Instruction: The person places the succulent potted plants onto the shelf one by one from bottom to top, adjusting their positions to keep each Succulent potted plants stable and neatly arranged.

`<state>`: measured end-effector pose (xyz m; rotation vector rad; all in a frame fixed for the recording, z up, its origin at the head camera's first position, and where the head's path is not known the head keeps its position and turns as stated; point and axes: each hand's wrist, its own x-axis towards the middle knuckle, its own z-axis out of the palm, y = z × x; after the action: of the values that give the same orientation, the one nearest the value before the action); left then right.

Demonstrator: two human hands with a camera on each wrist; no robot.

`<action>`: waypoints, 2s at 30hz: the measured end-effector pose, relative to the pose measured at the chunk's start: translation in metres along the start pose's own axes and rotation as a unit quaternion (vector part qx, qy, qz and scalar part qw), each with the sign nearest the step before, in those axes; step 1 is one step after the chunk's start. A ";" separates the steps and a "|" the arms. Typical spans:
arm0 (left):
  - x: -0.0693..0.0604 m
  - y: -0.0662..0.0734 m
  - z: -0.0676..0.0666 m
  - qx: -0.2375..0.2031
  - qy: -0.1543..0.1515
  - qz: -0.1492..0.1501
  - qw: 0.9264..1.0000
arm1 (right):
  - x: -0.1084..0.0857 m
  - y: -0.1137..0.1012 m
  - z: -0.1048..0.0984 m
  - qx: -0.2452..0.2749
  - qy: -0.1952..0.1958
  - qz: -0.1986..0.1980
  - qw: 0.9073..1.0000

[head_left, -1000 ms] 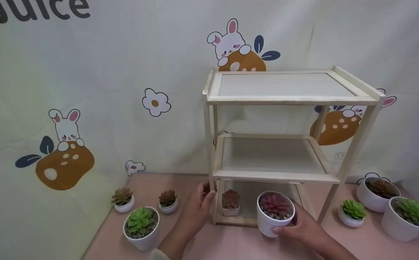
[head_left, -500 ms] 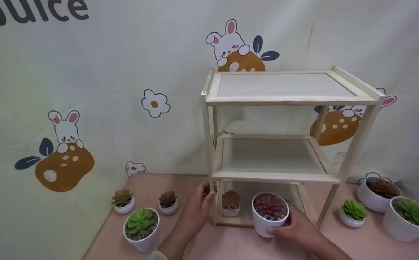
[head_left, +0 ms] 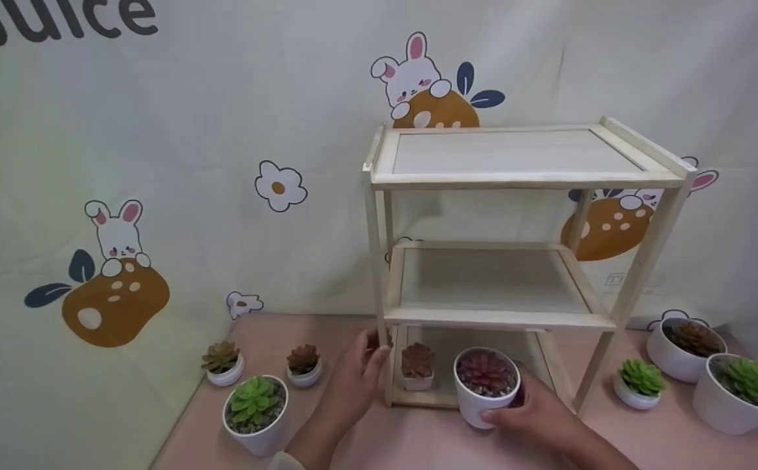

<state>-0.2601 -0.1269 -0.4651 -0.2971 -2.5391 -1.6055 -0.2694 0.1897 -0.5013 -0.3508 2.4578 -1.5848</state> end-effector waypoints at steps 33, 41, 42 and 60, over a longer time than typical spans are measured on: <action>-0.002 -0.001 0.003 0.014 0.018 0.012 1.000 | 0.001 -0.002 0.007 -0.024 0.095 0.021 0.995; -0.004 -0.001 0.002 0.010 0.020 0.023 0.999 | 0.001 -0.003 0.008 -0.037 0.109 0.034 0.993; -0.004 -0.001 0.002 0.008 0.020 0.023 0.999 | 0.001 -0.004 0.008 -0.036 0.108 0.034 0.993; -0.002 -0.004 0.000 0.006 0.016 0.021 1.000 | 0.004 -0.004 0.005 -0.041 0.137 0.014 0.990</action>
<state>-0.2592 -0.1283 -0.4689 -0.3203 -2.5003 -1.5675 -0.2717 0.1827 -0.5002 -0.1136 2.7234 -1.6192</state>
